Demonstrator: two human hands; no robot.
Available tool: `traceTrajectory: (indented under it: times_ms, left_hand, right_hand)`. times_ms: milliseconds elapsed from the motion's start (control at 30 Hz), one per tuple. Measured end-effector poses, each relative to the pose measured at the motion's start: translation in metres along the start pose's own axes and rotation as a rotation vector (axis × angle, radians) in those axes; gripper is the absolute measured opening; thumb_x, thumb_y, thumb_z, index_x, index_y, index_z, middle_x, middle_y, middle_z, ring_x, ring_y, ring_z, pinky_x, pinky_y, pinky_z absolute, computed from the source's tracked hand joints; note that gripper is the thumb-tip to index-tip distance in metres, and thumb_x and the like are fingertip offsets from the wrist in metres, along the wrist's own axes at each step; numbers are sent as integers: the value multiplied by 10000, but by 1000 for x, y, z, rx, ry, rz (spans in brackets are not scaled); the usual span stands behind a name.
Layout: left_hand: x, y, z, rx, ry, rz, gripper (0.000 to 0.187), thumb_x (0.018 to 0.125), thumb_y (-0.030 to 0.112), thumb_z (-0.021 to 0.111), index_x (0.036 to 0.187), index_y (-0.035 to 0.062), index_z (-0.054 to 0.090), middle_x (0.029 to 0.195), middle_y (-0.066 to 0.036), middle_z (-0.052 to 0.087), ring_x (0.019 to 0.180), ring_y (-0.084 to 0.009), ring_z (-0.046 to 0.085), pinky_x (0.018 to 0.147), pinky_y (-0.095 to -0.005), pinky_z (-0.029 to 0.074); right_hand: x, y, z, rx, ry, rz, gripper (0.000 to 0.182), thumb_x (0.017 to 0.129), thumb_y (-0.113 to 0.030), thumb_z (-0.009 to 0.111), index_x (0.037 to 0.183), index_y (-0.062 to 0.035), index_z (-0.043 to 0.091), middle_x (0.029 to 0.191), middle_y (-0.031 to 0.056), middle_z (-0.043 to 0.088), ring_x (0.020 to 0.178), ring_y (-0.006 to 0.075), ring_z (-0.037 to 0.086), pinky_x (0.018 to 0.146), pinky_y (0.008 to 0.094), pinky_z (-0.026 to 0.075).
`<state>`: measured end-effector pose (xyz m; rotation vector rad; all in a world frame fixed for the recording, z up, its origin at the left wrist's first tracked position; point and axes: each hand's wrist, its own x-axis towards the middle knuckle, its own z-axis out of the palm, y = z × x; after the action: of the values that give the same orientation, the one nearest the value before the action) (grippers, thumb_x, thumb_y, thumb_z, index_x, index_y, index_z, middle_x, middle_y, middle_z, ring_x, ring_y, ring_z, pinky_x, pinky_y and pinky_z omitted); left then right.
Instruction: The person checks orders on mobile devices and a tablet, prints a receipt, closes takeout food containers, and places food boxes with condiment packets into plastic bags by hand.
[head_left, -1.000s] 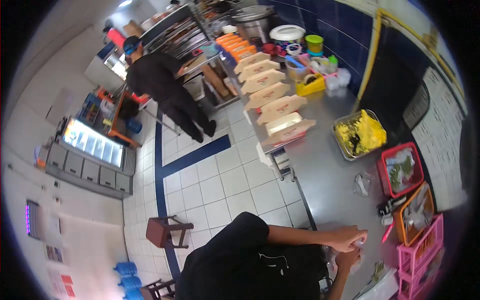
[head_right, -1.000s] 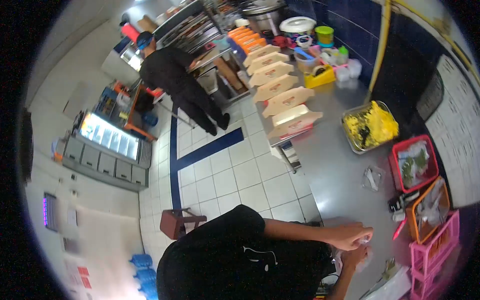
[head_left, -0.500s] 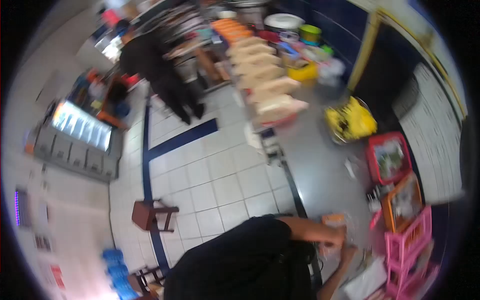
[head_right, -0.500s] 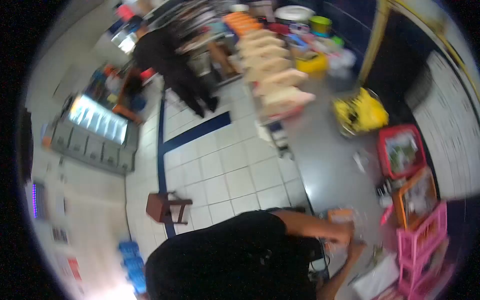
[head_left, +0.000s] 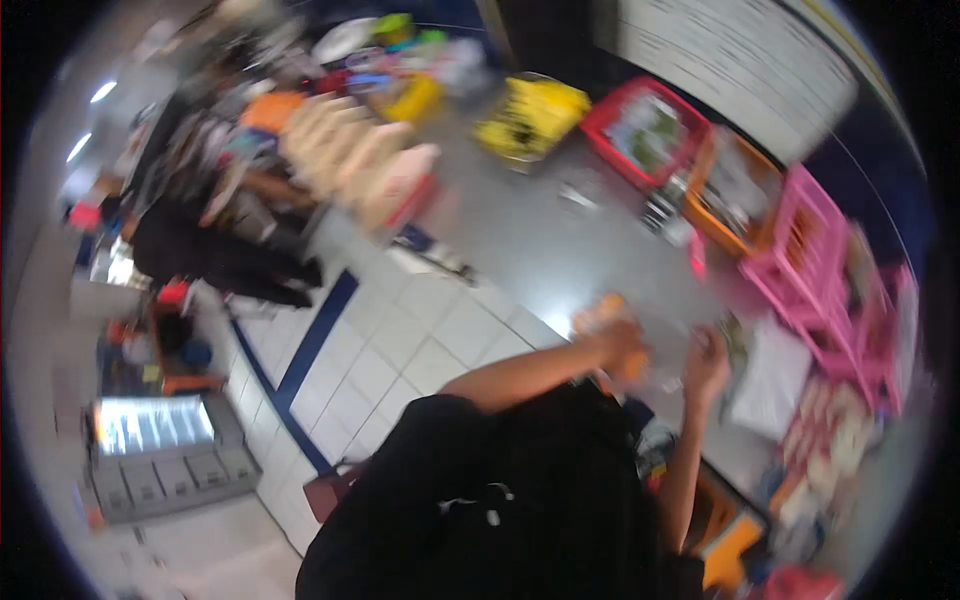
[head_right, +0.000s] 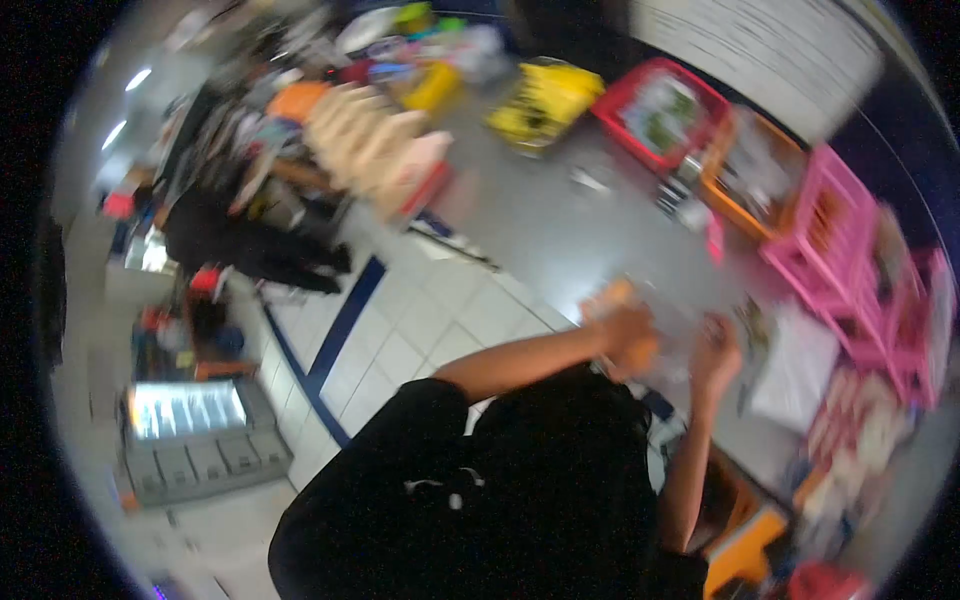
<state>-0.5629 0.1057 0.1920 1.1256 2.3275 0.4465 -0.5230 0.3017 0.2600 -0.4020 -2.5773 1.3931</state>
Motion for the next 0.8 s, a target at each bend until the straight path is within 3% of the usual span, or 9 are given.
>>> traceTrajectory:
  times_ms: [67, 133, 267, 400, 467, 567, 600, 667, 800]
  left_hand:
    - [-1, 8, 7, 217, 265, 70, 692, 648, 376, 810, 1263, 139, 601, 1276, -125, 582, 1264, -334, 497, 1026, -499, 423]
    - [-1, 17, -1, -119, 446, 128, 668, 671, 267, 820, 1267, 81, 583, 1346, -140, 541, 1332, -353, 431, 1033, -513, 416]
    - [-47, 46, -81, -68, 1006, -261, 809, 693, 324, 839, 1358, 35, 480, 1336, -210, 499, 1248, -414, 476, 1041, -472, 409]
    - [-13, 19, -74, -114, 1060, -313, 859, 703, 305, 829, 1396, 9, 418, 1365, -237, 460, 1236, -421, 478, 982, -491, 446]
    - [7, 6, -65, 45, 652, -568, 656, 731, 248, 793, 1272, -17, 533, 1222, -220, 584, 1112, -415, 572, 893, -486, 493]
    - [14, -32, -49, -94, 535, -478, 337, 805, 161, 688, 1076, -32, 635, 890, -146, 662, 852, -312, 658, 750, -405, 528]
    - [10, -26, -54, -94, 535, -493, 337, 805, 161, 688, 1076, -32, 635, 890, -146, 662, 852, -312, 658, 750, -405, 528]
    - [-3, -15, -54, -723, 701, -333, 177, 855, 114, 581, 927, -20, 673, 655, -39, 587, 632, -174, 598, 634, -303, 497]
    - [-32, 0, -46, -1168, 676, -375, 204, 861, 81, 528, 971, -5, 676, 674, -5, 561, 645, -86, 534, 597, -254, 447]
  right_hand:
    - [2, -24, -15, -46, -34, -80, 283, 817, -32, 663, 1101, -39, 661, 1004, 148, 700, 843, 228, 673, 782, 317, 511]
    - [-7, -39, -40, -125, -37, -25, 284, 810, -32, 669, 1094, -36, 661, 990, 145, 694, 828, 256, 670, 782, 333, 517]
    - [-18, -55, -39, -242, 142, -445, 248, 817, -20, 664, 1065, -28, 660, 1002, 151, 656, 882, 352, 653, 834, 395, 527]
    - [-12, -47, 30, -66, -385, -273, 259, 842, -131, 666, 1071, -19, 625, 1063, 208, 597, 1078, 391, 586, 945, 413, 491]
    - [-10, -26, 61, -208, -498, -175, 367, 832, -217, 708, 1117, -14, 599, 1108, 218, 581, 1152, 386, 557, 976, 429, 473]
    - [-19, 3, 93, -642, -646, 53, 1118, 594, -523, 849, 1418, -44, 265, 1326, 198, 431, 1264, 394, 455, 968, 557, 424]
    - [-22, 3, 90, -639, -659, 46, 1118, 594, -523, 849, 1418, -44, 265, 1326, 198, 431, 1264, 394, 455, 968, 557, 424]
    - [-36, 4, 91, -582, -524, -56, 1157, 621, -456, 849, 1464, -11, 193, 1322, 203, 439, 1262, 404, 440, 1003, 625, 370]
    - [-26, -7, 91, -581, -628, -50, 1337, 570, -425, 867, 1529, -14, 31, 1362, 201, 386, 1249, 440, 409, 1013, 697, 312]
